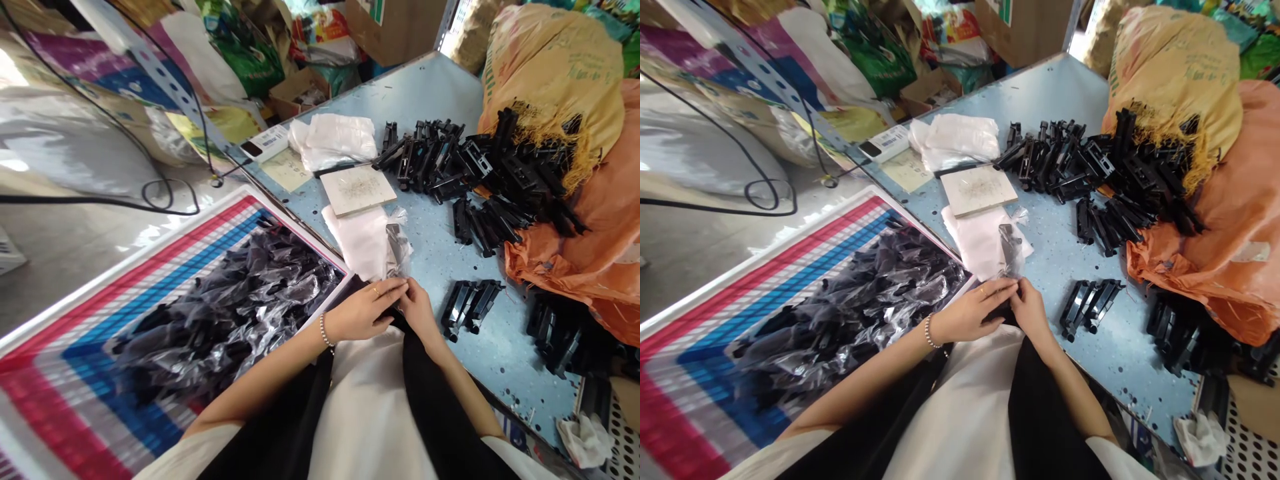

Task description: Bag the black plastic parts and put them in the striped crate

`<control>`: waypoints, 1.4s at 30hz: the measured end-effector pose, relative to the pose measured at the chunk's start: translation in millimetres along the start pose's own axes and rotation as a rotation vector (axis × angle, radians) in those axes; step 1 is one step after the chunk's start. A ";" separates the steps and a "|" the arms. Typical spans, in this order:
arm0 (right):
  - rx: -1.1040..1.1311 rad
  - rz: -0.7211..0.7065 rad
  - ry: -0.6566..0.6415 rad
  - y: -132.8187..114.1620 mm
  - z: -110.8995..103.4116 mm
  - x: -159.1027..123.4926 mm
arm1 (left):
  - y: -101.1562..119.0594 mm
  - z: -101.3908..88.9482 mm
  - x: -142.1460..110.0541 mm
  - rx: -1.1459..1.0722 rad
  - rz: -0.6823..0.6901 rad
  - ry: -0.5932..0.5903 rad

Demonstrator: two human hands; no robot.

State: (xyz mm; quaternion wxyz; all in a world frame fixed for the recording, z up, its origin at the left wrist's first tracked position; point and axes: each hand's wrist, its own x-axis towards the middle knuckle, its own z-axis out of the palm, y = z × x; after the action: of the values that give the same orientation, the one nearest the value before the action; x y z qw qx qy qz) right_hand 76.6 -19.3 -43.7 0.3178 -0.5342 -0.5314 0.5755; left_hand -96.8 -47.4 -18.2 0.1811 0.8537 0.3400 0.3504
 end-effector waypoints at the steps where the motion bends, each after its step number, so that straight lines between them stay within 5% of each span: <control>1: -0.018 -0.017 -0.062 -2.8 -0.1 -4.0 | 2.7 -4.5 -1.9 0.023 -0.029 -0.012; 4: 0.082 0.033 -0.394 -10.9 -7.0 -14.7 | 5.4 -29.5 -17.6 0.069 -0.164 0.016; 6: 0.103 0.067 -0.483 -14.0 -17.1 -18.2 | -5.5 -54.4 -38.8 0.113 -0.330 0.038; 11: -0.049 0.040 -0.291 -11.1 -49.4 -14.7 | -103.2 -105.1 -115.9 0.318 -0.830 -0.010; 15: -0.347 -0.102 -0.212 -11.8 -87.8 -6.9 | -179.8 -105.9 -145.8 0.406 -1.195 -0.030; 18: -0.692 -0.254 -0.130 -14.3 -128.2 -0.9 | -179.2 -87.7 -123.2 0.416 -1.087 0.068; 21: -0.890 -0.277 -0.113 -12.3 -162.5 9.1 | -139.0 -50.9 -70.6 0.423 -0.837 0.242; 24: -0.882 -0.257 -0.161 -11.3 -177.6 21.6 | -97.7 -3.9 -15.5 0.297 -0.591 0.149; 27: -0.852 -0.268 -0.184 -16.3 -177.7 27.7 | -83.8 27.8 18.7 0.240 -0.473 0.017; 31: -0.742 -0.163 -0.188 -20.5 -163.8 21.8 | -105.1 24.7 30.4 -0.009 -0.665 0.056; 34: -0.345 0.044 -0.232 -12.1 -138.8 14.1 | -124.5 8.4 30.2 -0.326 -0.881 0.065; 37: 0.179 0.242 -0.310 4.0 -102.6 8.3 | -132.1 1.1 30.8 -0.551 -0.954 0.100; 42: 0.716 0.472 -0.390 26.0 -51.7 4.1 | -125.0 3.1 30.7 -0.357 -0.841 0.229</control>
State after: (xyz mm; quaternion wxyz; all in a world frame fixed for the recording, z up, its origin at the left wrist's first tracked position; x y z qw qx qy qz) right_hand 130.2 -7.4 -62.5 0.2368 -0.3791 -0.2131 0.8688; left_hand -135.2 62.1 -74.2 0.4128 0.5533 0.6084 0.3916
